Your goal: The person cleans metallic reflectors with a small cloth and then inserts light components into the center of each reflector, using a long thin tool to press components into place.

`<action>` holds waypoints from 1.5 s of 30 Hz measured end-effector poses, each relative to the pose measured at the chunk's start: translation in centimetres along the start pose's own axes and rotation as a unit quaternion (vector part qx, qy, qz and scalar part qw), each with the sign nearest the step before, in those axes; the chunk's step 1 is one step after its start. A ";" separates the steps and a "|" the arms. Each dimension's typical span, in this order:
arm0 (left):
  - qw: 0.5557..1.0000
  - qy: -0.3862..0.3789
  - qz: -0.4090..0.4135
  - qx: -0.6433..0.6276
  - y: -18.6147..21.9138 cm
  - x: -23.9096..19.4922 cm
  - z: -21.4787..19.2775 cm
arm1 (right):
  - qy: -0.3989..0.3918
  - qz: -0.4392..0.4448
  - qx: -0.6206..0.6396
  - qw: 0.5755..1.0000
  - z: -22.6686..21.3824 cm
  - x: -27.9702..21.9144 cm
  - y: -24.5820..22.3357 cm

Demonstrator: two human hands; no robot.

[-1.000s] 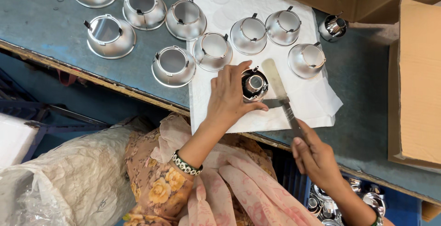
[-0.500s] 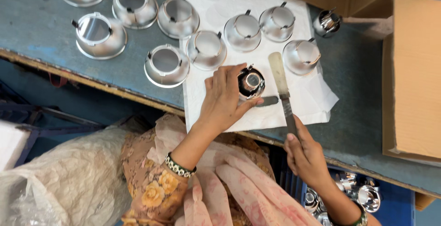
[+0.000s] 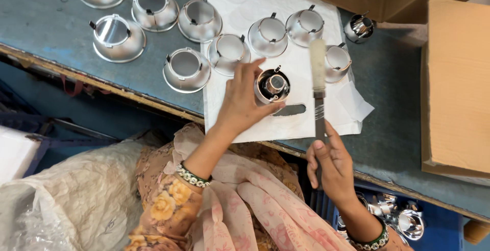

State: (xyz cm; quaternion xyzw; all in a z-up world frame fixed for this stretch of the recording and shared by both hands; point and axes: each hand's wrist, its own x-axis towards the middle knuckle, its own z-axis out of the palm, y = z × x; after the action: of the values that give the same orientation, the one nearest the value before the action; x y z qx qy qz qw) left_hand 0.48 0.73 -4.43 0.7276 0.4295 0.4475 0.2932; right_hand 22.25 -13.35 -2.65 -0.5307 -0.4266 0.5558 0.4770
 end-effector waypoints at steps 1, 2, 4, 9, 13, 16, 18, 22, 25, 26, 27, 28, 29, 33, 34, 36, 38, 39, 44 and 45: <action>0.998 -0.025 -0.011 -0.056 -0.2 0.9 -0.8 | 0.002 -0.021 0.001 1.000 -0.2 0.3 0.0; 0.992 -0.049 -0.025 -0.112 -0.3 1.6 -1.8 | 0.001 -0.039 0.001 0.999 -0.4 0.3 -0.1; 0.986 -0.098 0.012 -0.137 -1.1 3.2 -4.3 | 0.009 -0.042 -0.021 0.999 -1.1 0.3 -0.2; 0.958 -0.239 -0.018 -0.156 -2.5 3.5 -8.2 | 0.010 -0.020 -0.034 0.999 -1.8 0.7 0.6; 0.973 -0.208 0.014 -0.099 -2.6 1.6 -7.6 | -0.004 0.012 -0.036 0.999 -1.7 0.9 1.6; 0.998 -0.053 -0.028 0.005 -0.3 -0.6 -4.8 | -0.019 -0.001 -0.072 0.997 -1.6 1.2 1.4; 0.995 0.021 -0.066 0.072 1.1 -0.7 -2.6 | -0.026 -0.028 -0.140 0.989 -1.6 1.7 0.7; 0.994 -0.049 -0.082 -0.054 -0.1 -0.4 -2.1 | -0.007 -0.249 -0.374 0.893 -3.6 2.0 -2.2; 0.982 -0.117 0.004 -0.145 -2.0 -0.5 -4.4 | -0.014 -0.385 -0.267 0.883 -5.1 1.7 -2.4; 0.980 -0.130 0.038 -0.148 -2.4 -0.7 -5.0 | -0.025 -0.403 -0.178 0.897 -5.3 1.6 -1.8; 0.985 -0.102 0.033 -0.133 -2.3 -1.0 -4.8 | -0.033 -0.366 -0.197 0.909 -5.3 1.6 -0.9; 0.990 -0.075 0.029 -0.119 -2.1 -1.4 -4.3 | -0.040 -0.329 -0.216 0.918 -5.2 1.8 0.0; 0.993 -0.047 0.025 -0.105 -1.9 -1.8 -3.8 | -0.047 -0.292 -0.234 0.926 -5.3 1.9 0.7; 0.993 0.022 -0.068 -0.095 -1.5 -2.8 -2.1 | -0.005 -0.056 -0.278 0.959 -5.0 2.4 1.0; 0.992 0.026 -0.065 -0.105 -1.7 -2.8 -2.0 | 0.019 -0.052 -0.298 0.953 -5.1 2.3 0.2; 0.992 0.034 -0.055 -0.106 -1.8 -2.9 -1.9 | 0.051 -0.097 -0.319 0.941 -5.0 2.1 -1.5; 0.995 0.041 -0.040 -0.086 -1.8 -2.9 -1.9 | 0.068 -0.196 -0.318 0.925 -4.6 2.1 -2.8; 0.995 0.043 -0.042 -0.084 -1.8 -2.8 -1.9 | 0.035 -0.249 -0.370 0.894 -3.9 2.8 -2.7; 0.996 0.032 -0.061 -0.060 -1.5 -2.8 -2.4 | -0.012 -0.159 -0.457 0.875 -1.3 4.5 -2.3; 0.995 0.033 -0.063 -0.063 -1.5 -2.8 -2.5 | 0.014 -0.124 -0.439 0.890 -1.3 4.3 -2.8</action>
State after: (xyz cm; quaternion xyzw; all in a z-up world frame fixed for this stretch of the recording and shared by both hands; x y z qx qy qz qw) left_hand -2.98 -0.94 -5.69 0.6641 0.4547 0.4779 0.3519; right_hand 23.84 -8.61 -0.79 -0.6365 -0.6825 0.2411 0.2664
